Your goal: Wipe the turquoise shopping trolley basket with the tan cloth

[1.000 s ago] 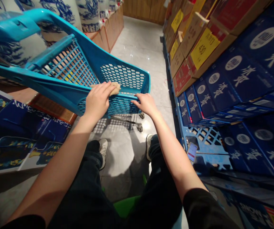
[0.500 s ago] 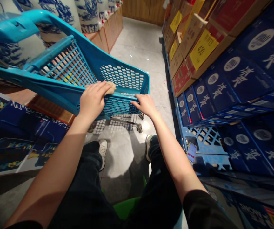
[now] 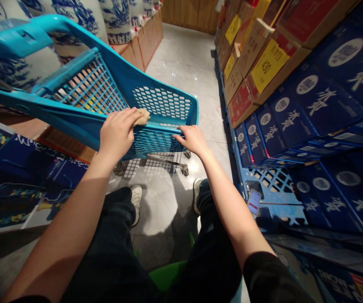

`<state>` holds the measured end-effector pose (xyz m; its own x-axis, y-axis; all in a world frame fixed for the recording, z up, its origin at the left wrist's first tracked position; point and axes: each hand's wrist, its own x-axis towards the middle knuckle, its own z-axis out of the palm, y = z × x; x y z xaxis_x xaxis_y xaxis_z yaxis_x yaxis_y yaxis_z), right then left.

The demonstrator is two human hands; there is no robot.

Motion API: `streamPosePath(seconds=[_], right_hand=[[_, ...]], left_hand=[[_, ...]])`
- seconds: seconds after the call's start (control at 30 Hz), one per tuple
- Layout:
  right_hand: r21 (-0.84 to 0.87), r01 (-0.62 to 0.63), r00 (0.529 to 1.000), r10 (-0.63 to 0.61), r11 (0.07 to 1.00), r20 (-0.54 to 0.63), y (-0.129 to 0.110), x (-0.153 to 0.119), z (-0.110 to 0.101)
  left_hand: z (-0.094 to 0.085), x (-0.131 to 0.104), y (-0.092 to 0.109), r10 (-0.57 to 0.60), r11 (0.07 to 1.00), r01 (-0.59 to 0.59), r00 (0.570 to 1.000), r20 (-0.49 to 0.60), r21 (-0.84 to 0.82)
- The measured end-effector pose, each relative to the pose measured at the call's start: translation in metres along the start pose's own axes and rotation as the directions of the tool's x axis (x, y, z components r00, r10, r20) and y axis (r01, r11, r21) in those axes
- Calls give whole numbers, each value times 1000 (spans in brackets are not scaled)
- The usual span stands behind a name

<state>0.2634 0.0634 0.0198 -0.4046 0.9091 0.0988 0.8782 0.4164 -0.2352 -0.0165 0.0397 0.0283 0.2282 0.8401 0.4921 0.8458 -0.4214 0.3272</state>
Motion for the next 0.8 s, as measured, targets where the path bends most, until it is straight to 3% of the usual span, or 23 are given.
streamPosePath(seconds=[0.07, 0.23, 0.47, 0.7, 0.8], right_hand=[[-1, -1, 1000, 1, 1000, 6, -1, 0, -1], [5, -1, 1000, 1, 1000, 9, -2, -1, -2], [-18, -6, 1000, 6, 1000, 8, -3, -1, -2], [7, 5, 1000, -5, 1000, 0, -1, 0, 0], [0, 8, 1000, -8, 1000, -1, 0, -1, -1]], left_hand=[[2, 0, 2, 11, 1000, -11, 1000, 4, -11], [13, 0, 23, 163, 985, -157, 981, 103, -66], [0, 2, -5, 58, 998, -58, 998, 32, -16], [16, 0, 21, 238, 969, -228, 963, 122, -94], [9, 3, 13, 203, 978, -195, 973, 106, -80]])
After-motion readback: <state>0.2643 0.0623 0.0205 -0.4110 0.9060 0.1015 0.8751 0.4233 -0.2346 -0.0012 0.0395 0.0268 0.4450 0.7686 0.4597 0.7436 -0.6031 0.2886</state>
